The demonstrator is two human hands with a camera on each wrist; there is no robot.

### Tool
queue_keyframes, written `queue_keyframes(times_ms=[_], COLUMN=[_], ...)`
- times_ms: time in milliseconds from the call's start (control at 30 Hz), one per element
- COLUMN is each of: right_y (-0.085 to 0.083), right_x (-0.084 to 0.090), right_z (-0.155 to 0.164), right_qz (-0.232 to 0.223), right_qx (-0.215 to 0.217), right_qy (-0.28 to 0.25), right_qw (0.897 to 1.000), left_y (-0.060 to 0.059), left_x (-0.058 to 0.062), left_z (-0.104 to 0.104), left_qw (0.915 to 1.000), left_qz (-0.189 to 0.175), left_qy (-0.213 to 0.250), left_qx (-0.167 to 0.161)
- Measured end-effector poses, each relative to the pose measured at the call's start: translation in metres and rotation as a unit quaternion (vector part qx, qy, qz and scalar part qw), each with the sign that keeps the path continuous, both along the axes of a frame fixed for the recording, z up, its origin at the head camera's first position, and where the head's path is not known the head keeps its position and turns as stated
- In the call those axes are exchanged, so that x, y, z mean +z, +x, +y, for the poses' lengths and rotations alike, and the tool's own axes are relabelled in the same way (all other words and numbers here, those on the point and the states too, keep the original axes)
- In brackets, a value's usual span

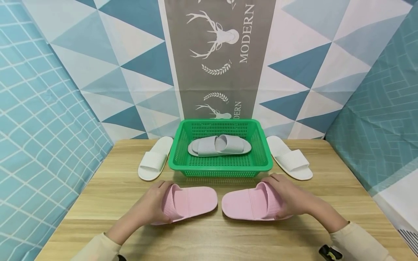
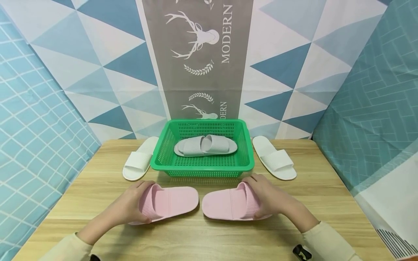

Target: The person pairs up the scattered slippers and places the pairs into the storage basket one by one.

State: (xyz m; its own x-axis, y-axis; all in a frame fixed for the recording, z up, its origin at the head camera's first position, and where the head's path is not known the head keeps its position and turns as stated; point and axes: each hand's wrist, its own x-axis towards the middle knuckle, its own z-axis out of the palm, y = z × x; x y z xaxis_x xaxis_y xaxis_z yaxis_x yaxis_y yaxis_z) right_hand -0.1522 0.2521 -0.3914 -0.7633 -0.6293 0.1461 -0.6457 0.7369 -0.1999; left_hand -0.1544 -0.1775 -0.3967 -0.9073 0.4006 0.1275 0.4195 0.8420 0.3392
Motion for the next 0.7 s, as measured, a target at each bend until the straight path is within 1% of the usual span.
queue_keyframes(times_ms=[100, 233, 367, 467, 700], right_y=[0.001, 0.001, 0.002, 0.003, 0.007], right_x=[0.003, 0.008, 0.014, 0.018, 0.027], right_z=[0.000, 0.000, -0.001, -0.003, -0.005], right_qz=[-0.002, 0.010, 0.036, 0.044, 0.034], right_qx=[0.000, 0.010, 0.024, 0.026, 0.018], right_qy=[0.000, -0.006, -0.016, -0.021, -0.018], right_qw=[1.000, 1.000, 0.999, 0.998, 0.999], left_y=[0.000, 0.002, 0.004, 0.006, 0.010], left_x=[0.003, 0.007, 0.011, 0.015, 0.021], left_z=[0.000, 0.000, 0.000, 0.000, 0.000], left_qw=[0.9999, 0.9993, 0.9992, 0.9992, 0.9983], left_qz=[0.013, 0.031, 0.034, 0.036, 0.050], left_qy=[0.002, 0.006, 0.004, 0.002, 0.002], left_qx=[-0.010, -0.021, -0.020, -0.020, -0.028])
